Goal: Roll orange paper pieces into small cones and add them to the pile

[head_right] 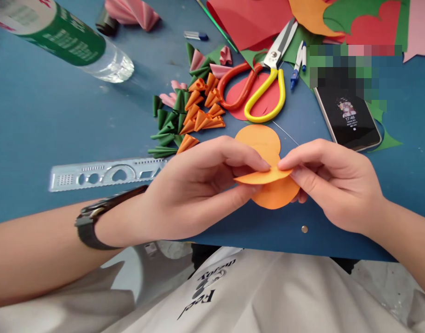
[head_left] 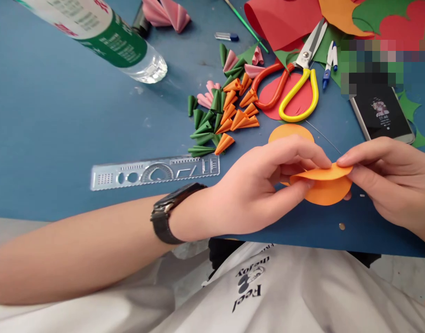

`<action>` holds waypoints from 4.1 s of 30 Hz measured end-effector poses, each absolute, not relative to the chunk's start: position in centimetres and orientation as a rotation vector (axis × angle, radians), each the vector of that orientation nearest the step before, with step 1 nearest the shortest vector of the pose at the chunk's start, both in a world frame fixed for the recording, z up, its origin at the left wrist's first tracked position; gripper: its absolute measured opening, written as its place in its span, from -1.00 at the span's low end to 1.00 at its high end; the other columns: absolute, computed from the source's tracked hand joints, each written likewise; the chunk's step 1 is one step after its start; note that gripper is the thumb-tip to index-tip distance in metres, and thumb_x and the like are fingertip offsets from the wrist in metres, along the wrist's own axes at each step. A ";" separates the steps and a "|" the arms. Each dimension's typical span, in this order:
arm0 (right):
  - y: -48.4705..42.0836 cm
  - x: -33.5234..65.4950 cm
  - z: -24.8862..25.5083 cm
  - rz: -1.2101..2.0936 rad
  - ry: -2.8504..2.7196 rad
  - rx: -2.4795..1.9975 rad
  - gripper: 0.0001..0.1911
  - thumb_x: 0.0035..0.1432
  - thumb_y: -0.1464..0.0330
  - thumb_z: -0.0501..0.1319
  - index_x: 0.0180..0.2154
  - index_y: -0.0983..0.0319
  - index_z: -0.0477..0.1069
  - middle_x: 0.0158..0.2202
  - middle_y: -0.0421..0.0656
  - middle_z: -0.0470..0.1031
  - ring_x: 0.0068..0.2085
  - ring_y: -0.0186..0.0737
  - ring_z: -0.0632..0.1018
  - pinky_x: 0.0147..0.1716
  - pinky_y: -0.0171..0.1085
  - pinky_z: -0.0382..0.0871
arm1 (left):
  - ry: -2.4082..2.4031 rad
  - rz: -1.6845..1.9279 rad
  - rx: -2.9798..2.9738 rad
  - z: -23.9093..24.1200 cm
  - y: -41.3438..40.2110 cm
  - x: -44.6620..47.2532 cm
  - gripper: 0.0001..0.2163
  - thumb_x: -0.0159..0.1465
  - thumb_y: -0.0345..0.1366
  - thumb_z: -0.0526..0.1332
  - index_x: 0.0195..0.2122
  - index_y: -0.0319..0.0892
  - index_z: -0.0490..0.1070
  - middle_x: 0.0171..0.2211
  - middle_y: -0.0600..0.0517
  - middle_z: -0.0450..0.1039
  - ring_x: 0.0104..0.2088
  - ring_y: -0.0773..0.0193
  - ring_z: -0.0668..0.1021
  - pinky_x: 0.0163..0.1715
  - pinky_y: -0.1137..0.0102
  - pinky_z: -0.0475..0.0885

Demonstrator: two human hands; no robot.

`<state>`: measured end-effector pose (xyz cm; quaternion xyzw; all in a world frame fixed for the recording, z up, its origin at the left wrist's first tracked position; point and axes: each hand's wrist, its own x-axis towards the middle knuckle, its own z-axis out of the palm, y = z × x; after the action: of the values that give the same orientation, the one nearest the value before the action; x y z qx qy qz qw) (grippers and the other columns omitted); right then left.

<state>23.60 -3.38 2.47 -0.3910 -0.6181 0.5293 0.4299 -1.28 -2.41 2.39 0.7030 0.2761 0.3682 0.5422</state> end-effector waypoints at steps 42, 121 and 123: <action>-3.6 22.3 2.6 1.306 -1.441 -1.118 -0.71 0.23 0.40 0.59 -0.11 -0.03 0.63 -0.24 -0.25 0.75 -0.20 -0.12 0.79 -0.14 -0.14 0.83 | 0.807 0.701 1.707 2.1 -2.2 -1.3 -0.79 0.44 -0.31 0.38 0.07 -0.15 0.58 -0.16 -0.03 0.79 -0.26 0.26 0.78 -0.36 0.47 0.65; -3.6 22.9 3.3 1.120 -1.666 -1.119 -0.72 0.30 0.60 0.39 -0.21 0.06 0.66 -0.25 -0.26 0.75 -0.27 -0.20 0.77 -0.29 -0.26 0.77 | 0.921 0.435 1.415 4.2 -1.8 -1.2 -0.82 0.31 -0.34 0.41 -0.07 -0.18 0.56 -0.33 0.03 0.75 -0.37 0.25 0.72 -0.45 0.46 0.53; -3.6 23.2 3.1 1.151 -1.708 -1.092 -0.74 0.33 0.57 0.39 -0.14 0.06 0.66 -0.25 -0.26 0.75 -0.26 -0.22 0.77 -0.28 -0.27 0.76 | 0.899 0.419 1.409 4.1 -1.8 -1.3 -0.79 0.31 -0.32 0.39 -0.04 -0.17 0.53 -0.38 0.04 0.72 -0.42 0.22 0.71 -0.52 0.44 0.50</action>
<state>23.15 -3.59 3.05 -0.4305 -0.6733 0.4537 0.3944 -1.29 -1.81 4.07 0.6206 0.3957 0.1847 0.6512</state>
